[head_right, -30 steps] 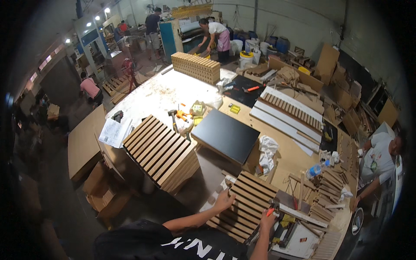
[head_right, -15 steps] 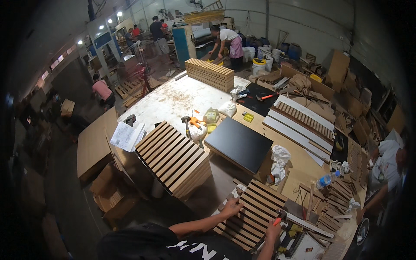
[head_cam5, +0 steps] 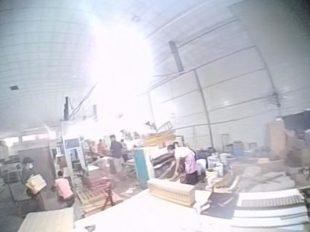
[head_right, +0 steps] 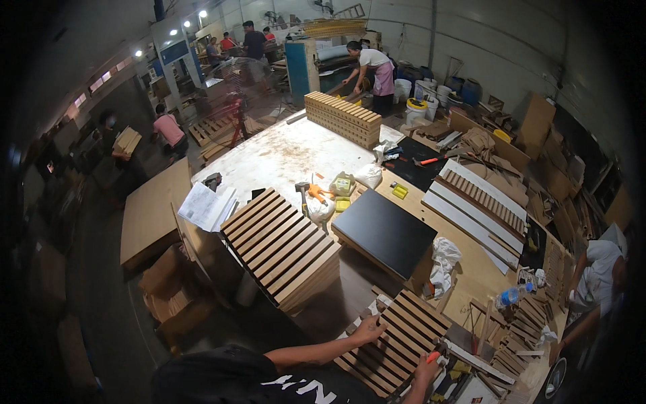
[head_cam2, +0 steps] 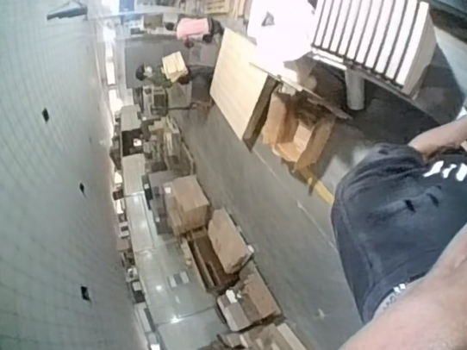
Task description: Assembling and nailing together wooden slats into panels at a factory workbench.
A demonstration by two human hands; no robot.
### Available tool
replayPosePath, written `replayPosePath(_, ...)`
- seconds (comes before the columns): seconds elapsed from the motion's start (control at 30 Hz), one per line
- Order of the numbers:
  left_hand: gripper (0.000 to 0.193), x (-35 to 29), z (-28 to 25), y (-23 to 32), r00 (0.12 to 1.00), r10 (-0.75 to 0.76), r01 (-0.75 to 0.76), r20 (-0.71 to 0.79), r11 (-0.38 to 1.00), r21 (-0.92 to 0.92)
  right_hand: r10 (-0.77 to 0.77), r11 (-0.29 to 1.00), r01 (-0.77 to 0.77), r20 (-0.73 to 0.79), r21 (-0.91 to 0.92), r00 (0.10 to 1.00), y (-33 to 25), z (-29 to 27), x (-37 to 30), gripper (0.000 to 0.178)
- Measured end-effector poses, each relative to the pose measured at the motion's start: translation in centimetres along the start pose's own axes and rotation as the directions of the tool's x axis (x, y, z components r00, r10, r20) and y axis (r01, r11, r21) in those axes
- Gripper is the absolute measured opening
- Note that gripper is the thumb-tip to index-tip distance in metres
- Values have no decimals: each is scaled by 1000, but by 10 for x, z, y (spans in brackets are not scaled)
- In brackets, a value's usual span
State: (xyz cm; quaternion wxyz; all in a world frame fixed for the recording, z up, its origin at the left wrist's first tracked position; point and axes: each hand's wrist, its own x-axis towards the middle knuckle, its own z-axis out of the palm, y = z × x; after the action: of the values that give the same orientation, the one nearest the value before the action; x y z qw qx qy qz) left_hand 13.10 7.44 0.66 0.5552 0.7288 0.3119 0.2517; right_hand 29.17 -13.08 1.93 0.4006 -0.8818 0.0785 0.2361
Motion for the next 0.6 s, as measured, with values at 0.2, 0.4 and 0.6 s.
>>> replayPosePath(0.2,40,-1,-2,24,986,127,-128,-110,992,0,-138,989,136,-27,-62,990,14,1,16,19)
replayPosePath(0.4,41,4,6,11,997,-55,51,-50,996,-77,-150,988,142,-134,-66,980,41,12,40,18)
replayPosePath(0.6,47,0,13,-1,989,-149,149,4,989,13,-391,917,390,-6,-82,920,74,-2,69,54)
